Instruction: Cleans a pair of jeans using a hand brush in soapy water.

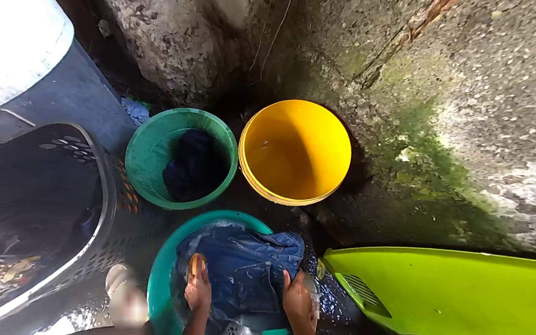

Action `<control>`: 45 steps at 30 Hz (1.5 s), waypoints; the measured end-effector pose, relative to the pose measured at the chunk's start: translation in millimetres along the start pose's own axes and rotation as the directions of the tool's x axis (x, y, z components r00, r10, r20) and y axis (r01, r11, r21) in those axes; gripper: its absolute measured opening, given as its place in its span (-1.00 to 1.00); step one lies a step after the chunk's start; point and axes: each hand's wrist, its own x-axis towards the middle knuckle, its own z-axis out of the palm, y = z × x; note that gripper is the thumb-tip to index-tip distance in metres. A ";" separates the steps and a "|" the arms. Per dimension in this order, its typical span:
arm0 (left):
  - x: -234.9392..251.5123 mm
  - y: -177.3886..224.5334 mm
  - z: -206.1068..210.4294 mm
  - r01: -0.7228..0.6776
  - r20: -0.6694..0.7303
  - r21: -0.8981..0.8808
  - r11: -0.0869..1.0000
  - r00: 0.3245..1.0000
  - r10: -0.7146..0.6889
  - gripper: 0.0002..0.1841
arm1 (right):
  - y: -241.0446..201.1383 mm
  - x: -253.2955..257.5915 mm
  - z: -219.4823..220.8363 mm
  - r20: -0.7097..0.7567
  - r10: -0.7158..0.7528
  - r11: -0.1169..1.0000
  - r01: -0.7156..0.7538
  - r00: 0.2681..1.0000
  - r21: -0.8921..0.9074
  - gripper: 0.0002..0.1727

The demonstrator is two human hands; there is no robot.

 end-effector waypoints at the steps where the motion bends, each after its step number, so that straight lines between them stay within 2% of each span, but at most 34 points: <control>1: 5.8 -2.0 6.3 -0.010 -0.010 0.013 1.000 1.000 0.010 -0.44 | -1.0 -0.2 0.6 0.002 0.005 1.000 -0.005 1.000 -0.012 -0.26; 5: 20.3 -13.9 23.7 -0.078 -0.061 -0.001 0.997 0.995 0.077 -0.46 | -1.8 1.7 0.9 0.009 0.033 0.999 -0.033 0.999 -0.041 -0.23; 7: 26.3 -20.4 27.5 -0.142 -0.126 -0.035 0.989 0.983 0.137 -0.49 | -0.7 1.4 2.9 -0.035 0.019 0.999 -0.021 0.999 -0.047 -0.20; 10: 30.9 -22.6 28.1 -0.177 -0.129 -0.054 0.983 0.977 0.169 -0.45 | 3.4 -1.6 7.0 -0.248 -0.155 0.987 0.139 0.956 -0.079 -0.19; 12: 34.6 -23.6 27.3 -0.171 -0.110 -0.055 0.984 0.980 0.165 -0.42 | -9.1 -8.9 0.3 -0.297 -0.306 0.952 0.286 0.905 -0.111 -0.34; 14: 35.2 -30.0 24.2 -0.185 -0.093 -0.079 0.979 0.980 0.178 -0.43 | -23.8 -23.4 -2.4 -0.168 -0.404 0.913 0.383 0.899 -0.142 -0.47; 15: 35.4 -32.3 19.9 -0.178 -0.064 -0.088 0.980 0.983 0.173 -0.43 | -30.6 -32.3 -3.2 -0.026 -0.362 0.921 0.353 0.932 -0.165 -0.45; 16: 35.7 -30.4 13.2 -0.146 -0.008 -0.097 0.985 0.989 0.146 -0.42 | -38.8 -38.9 -6.1 0.174 -0.224 0.943 0.259 0.959 -0.211 -0.40; 17: 33.8 -24.6 4.8 -0.101 0.041 -0.117 0.988 0.994 0.106 -0.42 | -44.8 -40.6 -5.8 0.339 -0.075 0.950 0.171 0.938 -0.262 -0.37; 18: 28.4 -15.4 -4.6 -0.069 0.057 -0.149 0.986 0.995 0.078 -0.43 | -46.8 -39.1 -1.6 0.427 0.000 0.958 0.122 0.904 -0.258 -0.43; 19: 17.6 -2.4 -13.3 -0.072 0.026 -0.207 0.976 0.996 0.080 -0.46 | -45.6 -35.5 3.7 0.463 0.003 0.981 0.086 0.886 -0.171 -0.50; 20: 0.0 14.6 -20.3 -0.129 -0.048 -0.306 0.943 0.992 0.120 -0.48 | -42.5 -32.0 6.5 0.459 -0.045 0.999 0.049 0.887 0.004 -0.53; 21: -22.7 35.2 -25.2 -0.250 -0.156 -0.436 0.865 0.967 0.201 -0.51 | -40.4 -31.2 4.0 0.424 -0.098 0.974 0.000 0.900 0.225 -0.53; 23: -72.1 81.1 -37.0 -0.488 -0.290 -0.651 0.581 0.868 0.404 -0.56 | -47.1 -34.5 -16.9 0.337 -0.117 0.803 -0.111 0.934 0.586 -0.52; 24: -90.0 95.3 -39.5 -0.570 -0.316 -0.661 0.489 0.802 0.508 -0.57 | -53.2 -37.2 -31.7 0.301 -0.110 0.720 -0.133 0.947 0.681 -0.55; 25: -96.5 96.4 -35.3 -0.631 -0.309 -0.592 0.502 0.753 0.581 -0.58 | -58.8 -40.7 -51.1 0.273 -0.108 0.674 -0.131 0.956 0.727 -0.59; 26: -90.6 81.6 -29.2 -0.625 -0.224 -0.479 0.616 0.766 0.602 -0.59 | -62.4 -43.8 -74.4 0.271 -0.113 0.643 -0.138 0.956 0.753 -0.57; 27: -73.1 56.8 -27.2 -0.518 -0.036 -0.331 0.789 0.842 0.538 -0.58 | -63.5 -42.9 -93.5 0.264 -0.114 0.636 -0.134 0.958 0.760 -0.55; 28: -47.5 28.5 -27.6 -0.354 0.164 -0.150 0.923 0.912 0.377 -0.56 | -64.0 -41.0 -107.4 0.247 -0.125 0.644 -0.111 0.961 0.757 -0.57; 29: -22.4 1.6 -27.6 -0.206 0.264 -0.024 0.978 0.943 0.205 -0.54 | -63.2 -38.6 -115.2 0.229 -0.152 0.657 -0.075 0.961 0.751 -0.59; 30: -4.2 -15.5 -30.5 -0.075 0.301 0.015 0.997 0.951 0.067 -0.55 | -62.0 -36.3 -118.0 0.220 -0.176 0.672 -0.047 0.960 0.740 -0.59; 31: 0.9 -20.1 -37.0 0.003 0.291 -0.008 1.000 0.957 -0.001 -0.53 | -59.9 -34.9 -116.4 0.217 -0.188 0.694 -0.027 0.958 0.719 -0.57; 32: -6.7 -10.6 -45.2 0.013 0.252 -0.093 0.996 0.968 0.011 -0.50 | -59.1 -34.1 -113.3 0.218 -0.191 0.721 -0.014 0.957 0.693 -0.55; 33: -22.9 11.7 -55.1 -0.060 0.171 -0.229 0.972 0.980 0.100 -0.50 | -61.1 -33.9 -109.6 0.220 -0.192 0.739 -0.006 0.956 0.674 -0.53; 34: -45.6 40.0 -61.6 -0.203 0.032 -0.389 0.899 0.972 0.233 -0.52 | -64.2 -35.8 -106.0 0.218 -0.195 0.751 0.003 0.956 0.660 -0.52; 36: -93.4 95.5 -61.8 -0.497 -0.243 -0.630 0.597 0.856 0.456 -0.59 | -69.5 -44.5 -107.3 0.188 -0.220 0.757 0.046 0.957 0.651 -0.55; 37: -105.3 109.5 -54.0 -0.571 -0.309 -0.643 0.511 0.803 0.510 -0.59 | -72.4 -50.2 -116.0 0.169 -0.254 0.755 0.086 0.952 0.650 -0.59; 38: -102.8 107.9 -42.4 -0.585 -0.294 -0.603 0.542 0.795 0.531 -0.60 | -74.2 -55.1 -128.8 0.152 -0.301 0.749 0.135 0.941 0.649 -0.61; 39: -88.9 91.9 -33.0 -0.506 -0.158 -0.515 0.692 0.850 0.503 -0.59 | -73.1 -60.3 -140.9 0.144 -0.349 0.745 0.181 0.926 0.642 -0.63; 40: -66.7 70.7 -29.1 -0.348 0.054 -0.363 0.864 0.918 0.393 -0.57 | -71.4 -64.4 -149.7 0.134 -0.384 0.745 0.220 0.914 0.630 -0.65; 41: -40.8 51.8 -29.5 -0.204 0.223 -0.246 0.948 0.939 0.260 -0.53 | -70.3 -63.9 -154.6 0.128 -0.410 0.745 0.250 0.903 0.618 -0.66; 42: -22.4 41.6 -33.7 -0.114 0.292 -0.202 0.973 0.941 0.171 -0.51 | -68.3 -59.6 -154.0 0.125 -0.419 0.750 0.266 0.899 0.605 -0.67; 44: -30.2 46.5 -53.2 -0.081 0.245 -0.288 0.954 0.957 0.156 -0.49 | -59.0 -51.5 -142.2 0.149 -0.384 0.771 0.228 0.911 0.594 -0.63; 45: -49.5 63.3 -66.2 -0.171 0.138 -0.408 0.897 0.959 0.246 -0.50 | -56.3 -45.4 -134.8 0.162 -0.361 0.779 0.202 0.918 0.594 -0.60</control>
